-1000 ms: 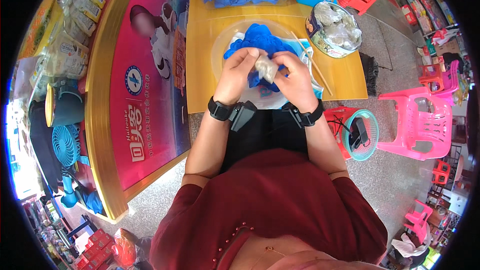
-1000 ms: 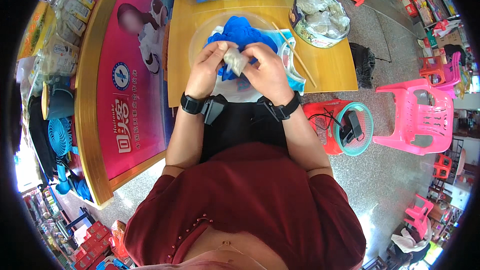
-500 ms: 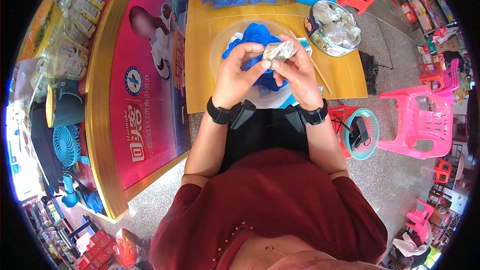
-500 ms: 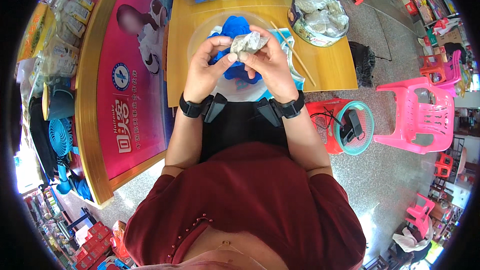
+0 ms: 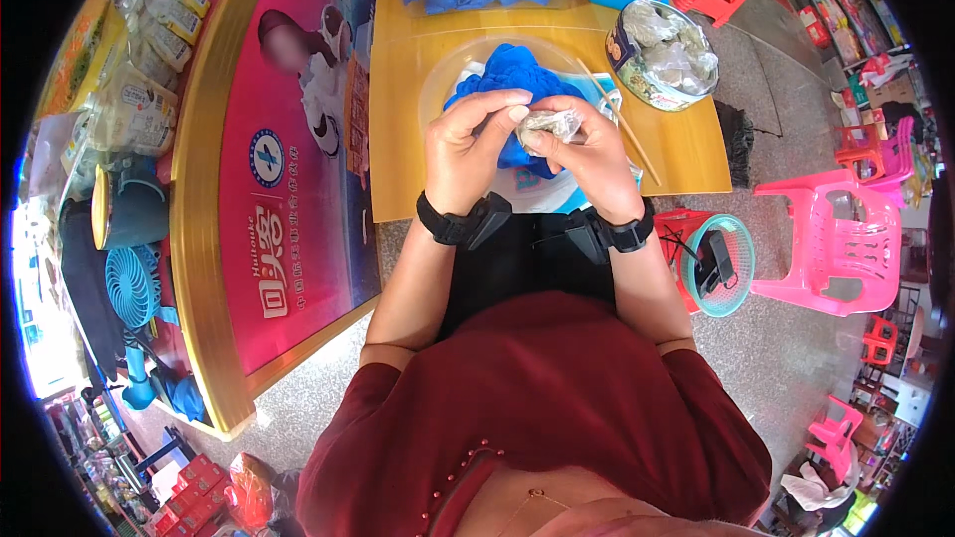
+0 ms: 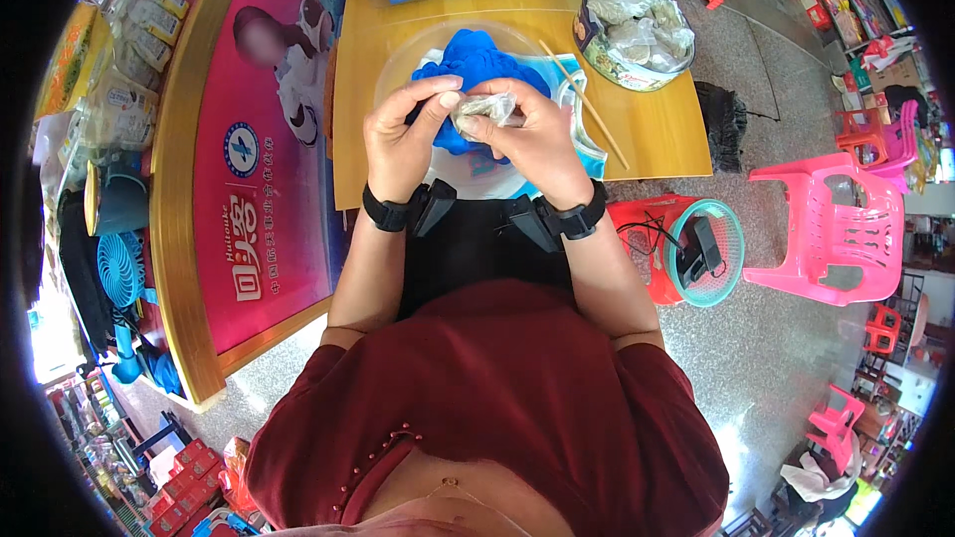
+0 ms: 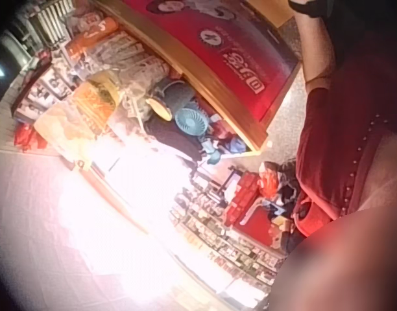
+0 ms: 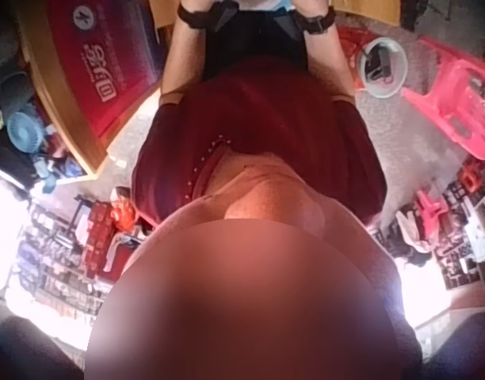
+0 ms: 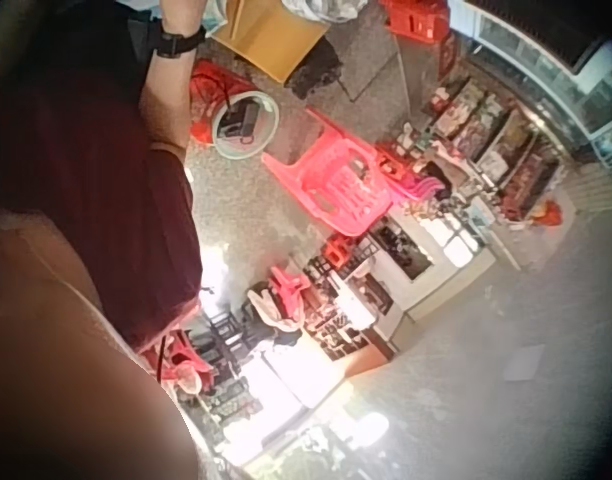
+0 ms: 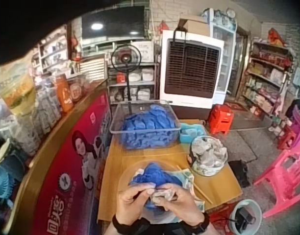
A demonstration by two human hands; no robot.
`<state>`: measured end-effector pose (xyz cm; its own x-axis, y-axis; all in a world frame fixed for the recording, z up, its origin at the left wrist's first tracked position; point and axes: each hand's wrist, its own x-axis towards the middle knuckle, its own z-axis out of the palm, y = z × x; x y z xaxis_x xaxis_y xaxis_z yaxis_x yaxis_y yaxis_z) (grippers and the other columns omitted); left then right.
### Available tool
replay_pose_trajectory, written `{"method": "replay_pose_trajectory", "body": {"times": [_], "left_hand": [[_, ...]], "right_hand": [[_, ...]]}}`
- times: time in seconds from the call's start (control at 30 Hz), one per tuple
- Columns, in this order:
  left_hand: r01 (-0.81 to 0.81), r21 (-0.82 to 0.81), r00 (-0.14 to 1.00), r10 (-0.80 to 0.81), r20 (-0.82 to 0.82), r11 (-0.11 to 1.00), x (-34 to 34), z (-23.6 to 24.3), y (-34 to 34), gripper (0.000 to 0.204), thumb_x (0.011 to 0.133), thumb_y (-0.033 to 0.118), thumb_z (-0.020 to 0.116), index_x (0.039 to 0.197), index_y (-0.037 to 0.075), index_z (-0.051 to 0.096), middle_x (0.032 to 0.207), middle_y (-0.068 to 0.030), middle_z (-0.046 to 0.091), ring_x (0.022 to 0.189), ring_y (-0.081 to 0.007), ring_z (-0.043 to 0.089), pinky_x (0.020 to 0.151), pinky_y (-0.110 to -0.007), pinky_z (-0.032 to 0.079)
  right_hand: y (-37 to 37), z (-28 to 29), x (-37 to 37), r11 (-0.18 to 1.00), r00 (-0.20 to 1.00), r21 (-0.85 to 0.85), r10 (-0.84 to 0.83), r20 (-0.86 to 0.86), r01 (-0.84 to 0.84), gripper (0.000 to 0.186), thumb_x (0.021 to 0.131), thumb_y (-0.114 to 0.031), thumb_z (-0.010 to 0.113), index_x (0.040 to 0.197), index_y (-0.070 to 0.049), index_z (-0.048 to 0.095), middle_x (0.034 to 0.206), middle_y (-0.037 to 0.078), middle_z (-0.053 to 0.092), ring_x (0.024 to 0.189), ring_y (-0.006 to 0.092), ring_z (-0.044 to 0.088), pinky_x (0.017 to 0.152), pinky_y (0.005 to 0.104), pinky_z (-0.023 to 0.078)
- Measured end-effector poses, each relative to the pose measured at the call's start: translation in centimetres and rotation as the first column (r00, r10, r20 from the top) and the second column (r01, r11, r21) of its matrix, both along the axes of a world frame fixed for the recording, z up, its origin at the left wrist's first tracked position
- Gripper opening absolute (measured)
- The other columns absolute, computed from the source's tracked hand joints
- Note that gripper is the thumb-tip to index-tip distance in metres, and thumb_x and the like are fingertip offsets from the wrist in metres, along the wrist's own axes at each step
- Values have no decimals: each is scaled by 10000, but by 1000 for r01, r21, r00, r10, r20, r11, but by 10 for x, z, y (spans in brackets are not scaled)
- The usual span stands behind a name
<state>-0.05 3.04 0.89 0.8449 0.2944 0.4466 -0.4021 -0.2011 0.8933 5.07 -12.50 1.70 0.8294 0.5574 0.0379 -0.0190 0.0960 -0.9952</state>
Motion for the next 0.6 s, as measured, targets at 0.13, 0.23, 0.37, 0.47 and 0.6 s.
{"method": "replay_pose_trajectory", "body": {"times": [0.13,0.23,0.37,0.47,0.6], "left_hand": [[37,-66,999,-36,11,997,-1,-1,-2,162,864,23,649,1022,5,680,960,-85,693,886,-127,632,784,-249,497],[69,-290,997,-78,-17,955,0,9,-1,152,857,48,669,1002,5,678,925,-86,687,883,-145,632,799,-267,497],[241,-315,939,-302,-162,918,2,-6,18,163,879,25,630,1036,-6,658,1044,-103,670,964,-151,606,854,-283,472],[185,-208,982,-191,-10,961,4,-7,15,119,865,17,637,978,7,672,1025,-95,659,963,-163,601,838,-286,472],[27,-13,991,-25,130,1000,6,-8,8,90,846,10,649,932,14,674,923,-75,646,880,-162,602,788,-271,472]], "right_hand": [[4,-2,-5,996,991,57,74,-107,-68,189,839,-100,704,961,-51,569,751,6,600,572,36,492,477,188,381],[3,-3,-2,995,991,86,56,-122,-46,186,837,-101,706,955,-51,571,725,7,596,557,39,483,467,189,372],[1,0,0,994,993,109,-14,-116,27,167,838,-94,702,944,-53,580,733,21,613,551,39,483,463,184,366],[3,-3,-2,994,991,108,33,-131,-19,167,842,-91,696,966,-31,601,818,37,633,609,55,533,498,191,407],[4,2,-8,992,999,122,44,-22,-41,163,852,-78,673,995,-11,629,916,45,634,695,81,581,546,205,447]]}}
